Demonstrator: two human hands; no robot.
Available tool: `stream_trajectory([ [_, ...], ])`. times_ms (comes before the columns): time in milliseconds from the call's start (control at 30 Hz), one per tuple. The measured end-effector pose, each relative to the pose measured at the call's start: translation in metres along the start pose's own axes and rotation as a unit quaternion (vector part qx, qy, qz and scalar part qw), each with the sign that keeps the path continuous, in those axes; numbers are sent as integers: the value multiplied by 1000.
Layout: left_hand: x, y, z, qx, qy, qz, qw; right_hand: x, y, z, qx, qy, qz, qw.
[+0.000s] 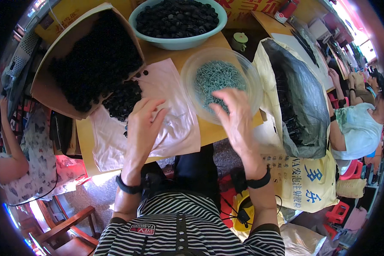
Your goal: Assembling small black plastic caps by inserting blue pins into them.
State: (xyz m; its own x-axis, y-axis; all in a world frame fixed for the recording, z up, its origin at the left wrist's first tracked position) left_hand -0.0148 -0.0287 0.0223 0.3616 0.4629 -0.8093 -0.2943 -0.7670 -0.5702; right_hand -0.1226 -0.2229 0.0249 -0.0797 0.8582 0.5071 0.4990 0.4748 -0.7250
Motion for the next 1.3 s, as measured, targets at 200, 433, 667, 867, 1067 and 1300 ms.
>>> stream_trajectory([
  [200,13,-31,32,-10,-35,66,997,-17,-2,-22,20,9,114,993],
  [433,18,-6,53,98,128,-50,986,-20,-2,-36,105,132,3,986],
  [667,31,19,63,132,151,11,980,-19,5,-28,70,-1,105,992],
  [867,39,21,64,134,171,42,975,-18,-3,-35,67,54,-2,996],
  [1067,40,23,65,134,161,51,976,-10,-5,-39,40,46,-2,998],
  [1300,36,19,68,94,131,83,983,34,-2,-48,21,60,-99,993],
])
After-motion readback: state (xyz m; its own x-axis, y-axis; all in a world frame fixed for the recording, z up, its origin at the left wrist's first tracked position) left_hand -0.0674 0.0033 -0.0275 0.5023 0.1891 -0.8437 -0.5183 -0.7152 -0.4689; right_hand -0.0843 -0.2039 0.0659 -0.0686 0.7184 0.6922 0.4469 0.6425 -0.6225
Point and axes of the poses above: each hand's wrist, its own z-axis away from the middle knuckle, its own y-axis out of the palm, x = y × z, the point moved 1 cm from there along -z, towards the middle knuckle, and after that the axes turned 10 degrees about -y, right-handed, at the moved point
